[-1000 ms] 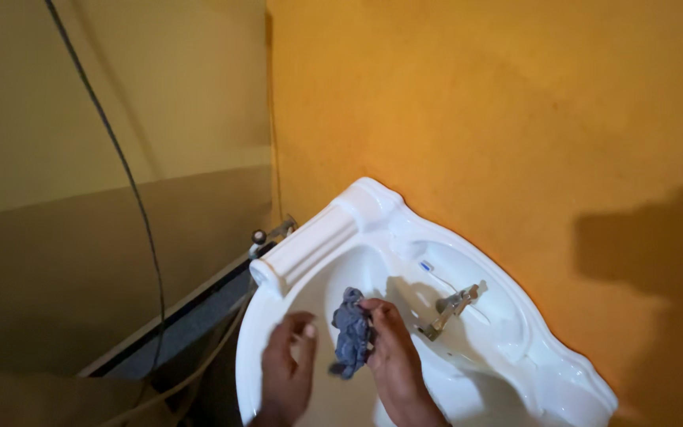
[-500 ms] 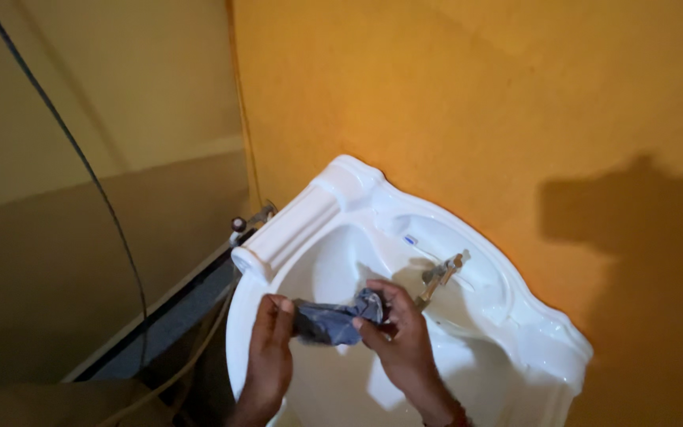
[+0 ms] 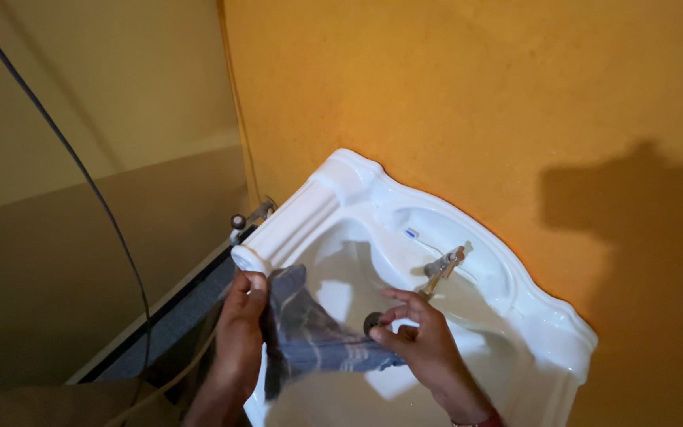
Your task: The person wipes the edges and basin of a white bathroom sink using a cloth. They repeatedly wet the cloth under the faucet and continue wiping different sections of the sink surface.
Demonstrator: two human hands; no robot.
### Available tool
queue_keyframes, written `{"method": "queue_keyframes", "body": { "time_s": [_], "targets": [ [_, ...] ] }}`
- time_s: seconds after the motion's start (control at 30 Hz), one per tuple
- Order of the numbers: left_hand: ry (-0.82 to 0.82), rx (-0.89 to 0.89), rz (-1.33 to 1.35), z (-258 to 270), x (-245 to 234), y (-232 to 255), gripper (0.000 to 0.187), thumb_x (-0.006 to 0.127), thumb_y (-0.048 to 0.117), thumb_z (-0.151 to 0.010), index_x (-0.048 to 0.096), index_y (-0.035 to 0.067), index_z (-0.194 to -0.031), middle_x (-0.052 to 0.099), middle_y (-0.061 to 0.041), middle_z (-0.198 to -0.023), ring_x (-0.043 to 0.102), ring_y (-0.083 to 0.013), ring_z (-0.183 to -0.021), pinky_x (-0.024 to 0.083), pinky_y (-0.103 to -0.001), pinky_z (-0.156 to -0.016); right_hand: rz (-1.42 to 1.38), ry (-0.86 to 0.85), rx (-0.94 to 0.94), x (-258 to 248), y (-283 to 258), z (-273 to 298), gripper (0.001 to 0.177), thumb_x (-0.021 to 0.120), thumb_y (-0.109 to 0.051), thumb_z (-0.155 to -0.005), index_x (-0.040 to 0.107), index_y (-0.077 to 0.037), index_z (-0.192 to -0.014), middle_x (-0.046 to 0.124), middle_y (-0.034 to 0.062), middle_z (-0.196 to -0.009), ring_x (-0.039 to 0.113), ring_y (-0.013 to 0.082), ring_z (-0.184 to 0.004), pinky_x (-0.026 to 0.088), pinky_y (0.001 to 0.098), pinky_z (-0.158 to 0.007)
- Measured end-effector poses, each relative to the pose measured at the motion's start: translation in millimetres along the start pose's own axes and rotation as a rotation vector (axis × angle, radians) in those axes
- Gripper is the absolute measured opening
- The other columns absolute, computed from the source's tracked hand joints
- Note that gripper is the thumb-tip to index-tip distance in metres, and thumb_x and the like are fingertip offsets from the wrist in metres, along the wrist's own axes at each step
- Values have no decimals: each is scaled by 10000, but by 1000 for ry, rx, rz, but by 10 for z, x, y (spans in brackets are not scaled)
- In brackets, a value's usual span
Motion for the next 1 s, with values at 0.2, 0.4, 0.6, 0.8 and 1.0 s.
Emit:
{"method": "queue_keyframes", "body": {
  "time_s": [0.2,0.4,0.6,0.8,1.0],
  "targets": [
    [-106,212,46,-37,-132,78,302,373,335,-1149,529,101,-1038,531,-35,-804,497,-140,-692,452,-358,-668,-198,-64,319,-114,421,4,486,719,-247,-896,615,-101,-1349,695,56,-1036,670,72,-810,545,245,-706],
    [-156,254,110,-61,-77,133,228,398,304,-1093,520,125,-1022,567,-9,-829,522,-106,-705,478,-325,-712,-290,-458,452,29,1063,-60,554,659,-357,-1025,633,130,-1287,647,100,-860,555,111,-610,437,259,-501],
    [-122,242,122,-137,-113,126,238,420,309,-1095,522,111,-1011,555,-14,-789,529,-116,-666,486,-329,-648,-328,-444,9,-37,719,-36,474,685,-271,-990,628,84,-1299,697,92,-1027,643,134,-850,517,285,-732],
    [-159,220,-93,-225,-45,216,232,431,291,-1061,519,99,-964,682,-37,-841,634,-147,-669,572,-376,-612,-479,-207,-197,-150,271,-162,429,722,-199,-935,647,57,-1270,725,75,-1092,689,141,-961,566,301,-841],
    [-183,508,-1257,-624,283,241,180,634,312,-966,681,168,-1062,769,-48,-988,754,-289,-854,576,-432,-757,-214,192,-528,-268,-711,-599,341,661,-191,-961,708,10,-1232,734,16,-1023,672,106,-888,552,282,-763]
  ]
}}
Point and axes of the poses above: each hand's wrist, its own z-axis away from the middle knuckle, its own x-axis out of the palm, y = z × x, the point moved 6 cm from there along -z, towards the middle knuckle
